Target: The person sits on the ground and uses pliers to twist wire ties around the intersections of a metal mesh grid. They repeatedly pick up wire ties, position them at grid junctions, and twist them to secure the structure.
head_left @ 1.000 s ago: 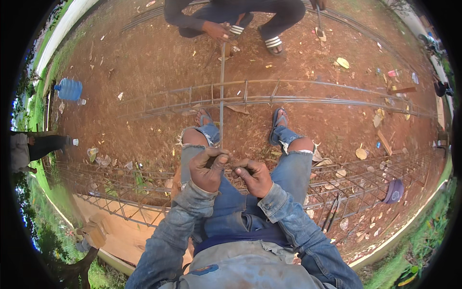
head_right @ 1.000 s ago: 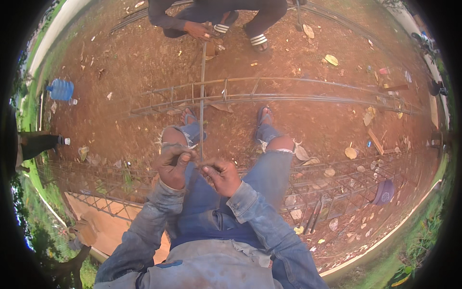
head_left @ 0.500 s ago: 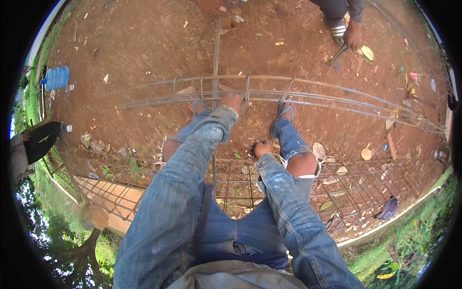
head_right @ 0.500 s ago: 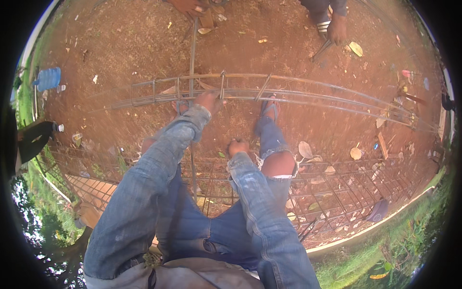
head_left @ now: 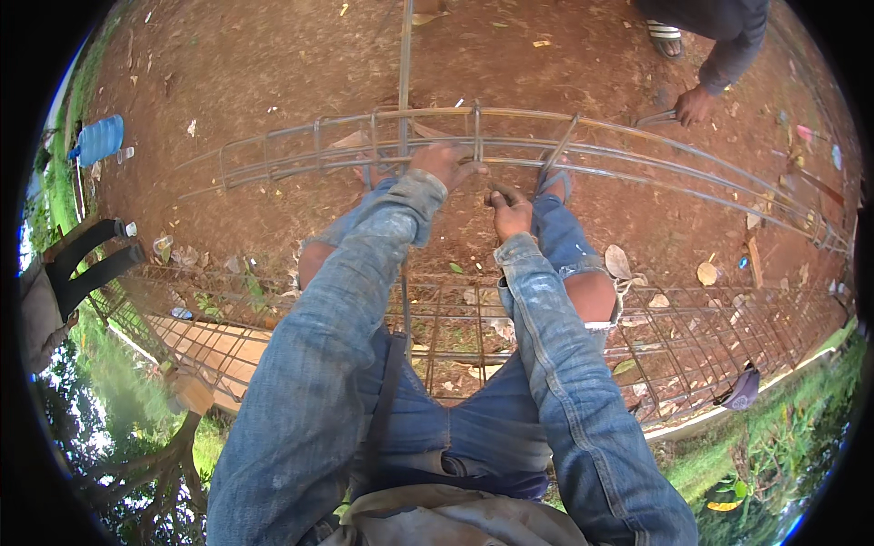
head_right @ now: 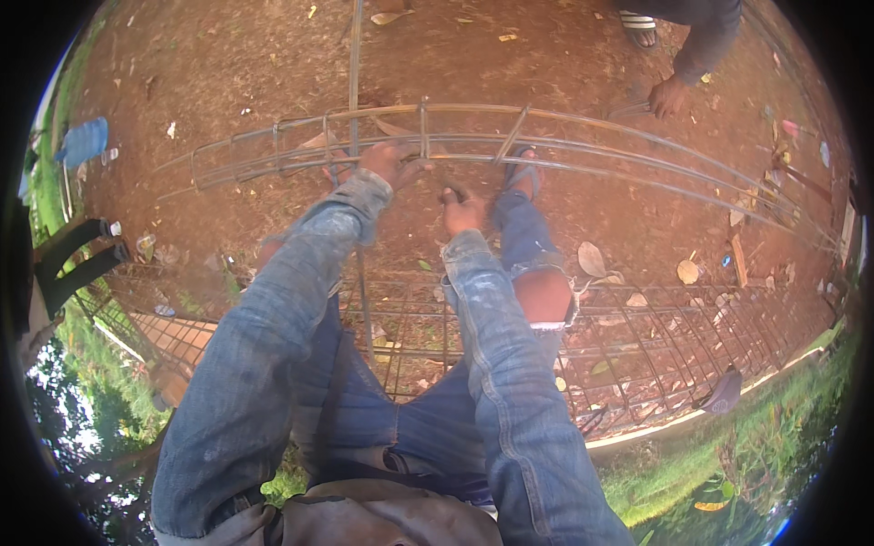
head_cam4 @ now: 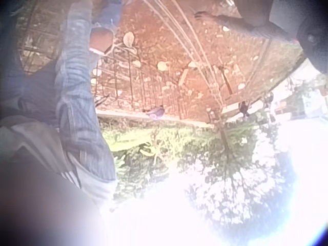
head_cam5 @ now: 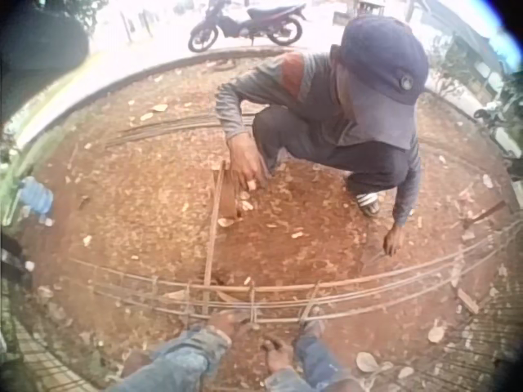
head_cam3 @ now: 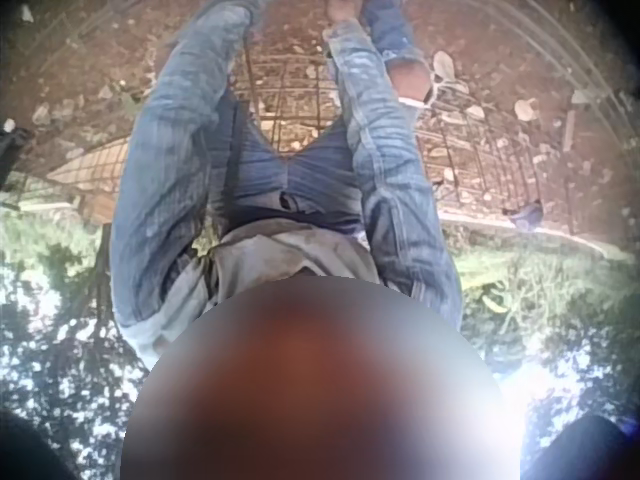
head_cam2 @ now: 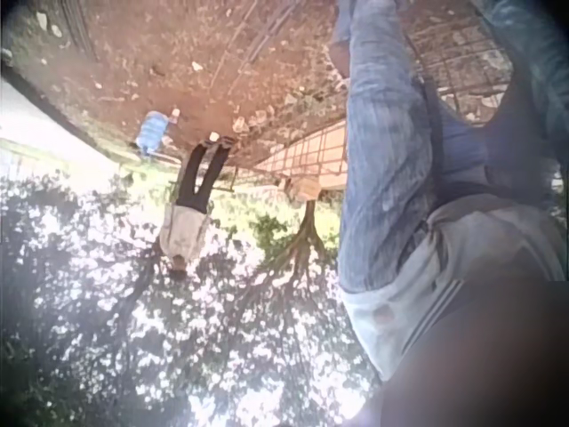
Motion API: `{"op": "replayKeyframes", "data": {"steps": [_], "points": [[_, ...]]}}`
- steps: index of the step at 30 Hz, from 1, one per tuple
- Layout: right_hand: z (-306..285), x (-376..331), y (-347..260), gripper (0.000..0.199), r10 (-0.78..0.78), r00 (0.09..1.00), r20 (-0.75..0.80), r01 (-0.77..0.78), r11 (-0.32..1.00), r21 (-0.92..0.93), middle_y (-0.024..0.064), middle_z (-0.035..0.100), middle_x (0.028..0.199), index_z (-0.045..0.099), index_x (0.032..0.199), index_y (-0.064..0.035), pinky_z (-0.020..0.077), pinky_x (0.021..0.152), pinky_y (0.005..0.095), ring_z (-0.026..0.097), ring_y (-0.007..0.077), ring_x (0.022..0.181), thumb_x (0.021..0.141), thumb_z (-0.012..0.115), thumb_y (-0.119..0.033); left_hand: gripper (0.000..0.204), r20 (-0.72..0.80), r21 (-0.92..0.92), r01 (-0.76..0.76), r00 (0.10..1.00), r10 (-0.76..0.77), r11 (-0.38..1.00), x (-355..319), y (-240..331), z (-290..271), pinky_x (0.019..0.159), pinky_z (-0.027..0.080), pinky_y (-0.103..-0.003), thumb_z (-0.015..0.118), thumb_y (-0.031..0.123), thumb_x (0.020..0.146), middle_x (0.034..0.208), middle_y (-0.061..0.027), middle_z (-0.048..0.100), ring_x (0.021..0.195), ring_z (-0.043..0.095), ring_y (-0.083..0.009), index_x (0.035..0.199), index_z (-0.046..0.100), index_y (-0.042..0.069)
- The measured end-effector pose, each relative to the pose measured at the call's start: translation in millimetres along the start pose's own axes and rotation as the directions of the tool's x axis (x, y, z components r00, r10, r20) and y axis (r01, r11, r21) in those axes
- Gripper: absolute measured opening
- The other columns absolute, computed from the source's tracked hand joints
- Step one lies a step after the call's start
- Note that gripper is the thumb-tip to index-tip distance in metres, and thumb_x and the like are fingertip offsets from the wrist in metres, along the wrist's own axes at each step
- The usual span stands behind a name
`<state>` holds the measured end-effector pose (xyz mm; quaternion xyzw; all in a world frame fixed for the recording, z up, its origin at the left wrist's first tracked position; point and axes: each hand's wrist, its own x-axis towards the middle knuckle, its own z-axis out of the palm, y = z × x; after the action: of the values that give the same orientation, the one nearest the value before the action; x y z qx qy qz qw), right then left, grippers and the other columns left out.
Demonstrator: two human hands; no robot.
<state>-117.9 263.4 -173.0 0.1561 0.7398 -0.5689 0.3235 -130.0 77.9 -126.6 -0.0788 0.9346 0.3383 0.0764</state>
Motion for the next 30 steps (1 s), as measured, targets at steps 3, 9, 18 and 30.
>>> {"op": "replayKeyframes", "data": {"steps": [3,9,18,30], "points": [[-1,14,9,0.021,-0.129,0.989,-0.069,0.124,0.989,-0.075,0.0134,0.067,0.085,0.066,0.098,-0.0018,0.0476,0.071,0.0316,0.064,0.0193,0.078,0.082,0.059,-0.013,0.048,0.016,-0.017,0.023,1.000,-0.023,1.000,3,3,2,0.072,0.050,-0.039,0.066,0.056,0.069,0.084,-0.0107,0.066,0.081,0.063,-0.0293,0.091,0.070,0.013],[10,27,-18,0.020,-0.260,0.965,-0.032,0.256,0.962,-0.094,0.0169,0.067,0.084,0.067,0.096,-0.0029,0.0472,0.072,0.0327,0.065,0.0233,0.080,0.080,0.061,-0.014,0.047,0.192,-0.088,0.247,0.955,-0.227,0.965,12,18,-20,0.073,0.050,-0.038,0.071,0.055,0.063,0.085,-0.0107,0.067,0.080,0.064,-0.0291,0.089,0.071,0.015],[15,15,-41,0.020,-0.241,0.971,0.001,0.241,0.971,-0.002,0.0131,0.067,0.080,0.066,0.092,0.0033,0.0469,0.068,0.0308,0.062,0.0186,0.073,0.078,0.063,-0.011,0.040,0.470,-0.207,0.427,0.833,-0.293,0.880,38,-9,-13,0.071,0.048,-0.032,0.079,0.036,0.064,0.080,-0.0110,0.067,0.076,0.063,-0.0209,0.088,0.071,0.006],[14,9,-51,0.027,-0.254,0.966,0.049,0.253,0.967,0.019,0.0149,0.068,0.085,0.067,0.096,0.0015,0.0480,0.069,0.0303,0.064,0.0178,0.076,0.075,0.070,-0.016,0.032,0.485,-0.239,0.422,0.832,-0.270,0.874,40,1,-21,0.065,0.048,-0.031,0.080,0.030,0.065,0.074,-0.0089,0.066,0.070,0.062,-0.0168,0.080,0.071,0.003]]}}
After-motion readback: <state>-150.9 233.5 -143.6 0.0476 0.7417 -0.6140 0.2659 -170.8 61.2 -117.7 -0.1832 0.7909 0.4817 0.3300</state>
